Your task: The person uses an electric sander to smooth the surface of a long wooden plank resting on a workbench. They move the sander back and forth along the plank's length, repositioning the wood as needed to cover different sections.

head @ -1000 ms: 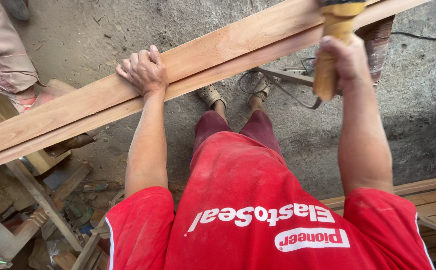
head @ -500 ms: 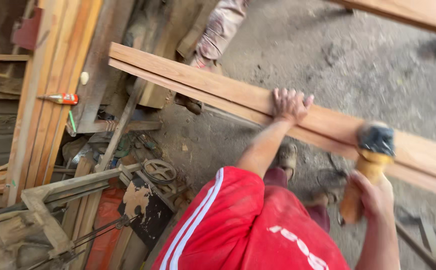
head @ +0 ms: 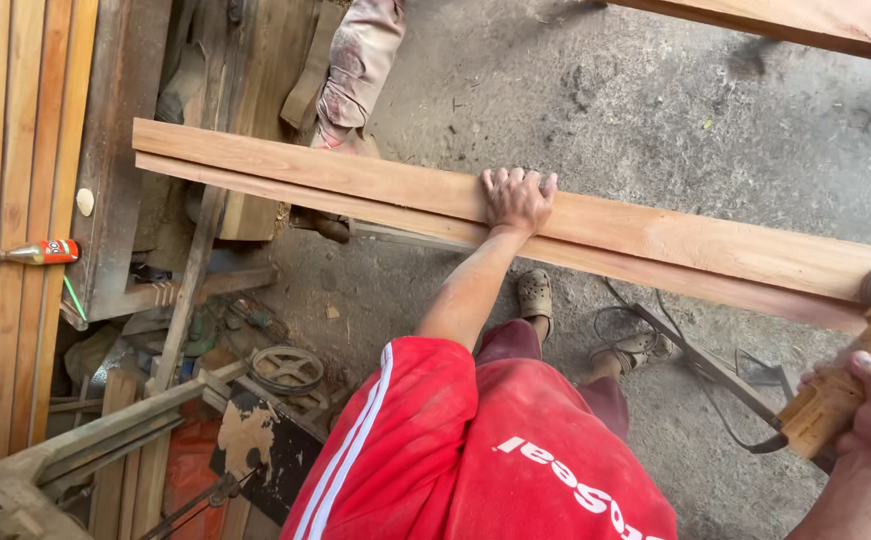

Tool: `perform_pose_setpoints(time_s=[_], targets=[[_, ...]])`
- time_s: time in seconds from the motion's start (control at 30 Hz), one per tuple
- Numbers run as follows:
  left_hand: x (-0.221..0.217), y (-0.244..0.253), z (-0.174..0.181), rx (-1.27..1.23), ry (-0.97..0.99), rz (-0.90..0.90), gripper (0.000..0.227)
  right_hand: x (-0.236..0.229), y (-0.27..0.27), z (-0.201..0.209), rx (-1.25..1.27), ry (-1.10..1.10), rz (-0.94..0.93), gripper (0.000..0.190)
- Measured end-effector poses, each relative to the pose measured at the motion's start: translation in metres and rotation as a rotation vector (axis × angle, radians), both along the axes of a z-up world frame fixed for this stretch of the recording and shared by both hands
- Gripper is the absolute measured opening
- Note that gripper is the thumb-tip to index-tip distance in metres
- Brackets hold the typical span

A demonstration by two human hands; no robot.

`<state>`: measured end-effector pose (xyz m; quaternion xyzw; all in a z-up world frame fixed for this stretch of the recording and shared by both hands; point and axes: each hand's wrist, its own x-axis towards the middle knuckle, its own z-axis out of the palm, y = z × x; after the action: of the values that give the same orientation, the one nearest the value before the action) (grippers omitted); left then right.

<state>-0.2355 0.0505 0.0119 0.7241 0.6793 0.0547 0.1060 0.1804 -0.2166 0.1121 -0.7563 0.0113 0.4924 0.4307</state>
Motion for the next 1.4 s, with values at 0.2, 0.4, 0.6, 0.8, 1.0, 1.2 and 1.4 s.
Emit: perform_pose_setpoints(time_s=[0.2, 0.4, 0.6, 0.8, 1.0, 1.2, 1.4], targets=[[-0.002, 0.005, 0.002, -0.005, 0.017, -0.002, 0.051, -0.096, 0.025, -0.011, 0.218, 0.072, 0.315, 0.031], [-0.003, 0.007, -0.010, 0.035, 0.015, -0.008, 0.048, -0.149, 0.042, -0.010, 0.131, 0.136, 0.454, 0.030], [-0.016, 0.007, -0.041, 0.235, 0.072, -0.115, 0.050, -0.079, 0.023, -0.012, 0.226, 0.062, 0.278, 0.027], [-0.036, 0.013, -0.036, 0.109, 0.062, -0.107, 0.048, -0.037, 0.003, 0.014, 0.253, 0.046, -0.020, 0.027], [-0.038, 0.018, -0.022, 0.094, 0.125, -0.128, 0.045, -0.128, 0.031, 0.011, 0.230, 0.085, 0.271, 0.046], [-0.046, 0.019, -0.026, 0.178, 0.082, -0.152, 0.042, -0.147, 0.031, 0.023, 0.139, -0.048, 0.451, 0.048], [-0.045, 0.019, -0.024, 0.223, 0.116, -0.189, 0.042, -0.062, 0.001, 0.021, 0.211, -0.026, 0.168, 0.043]])
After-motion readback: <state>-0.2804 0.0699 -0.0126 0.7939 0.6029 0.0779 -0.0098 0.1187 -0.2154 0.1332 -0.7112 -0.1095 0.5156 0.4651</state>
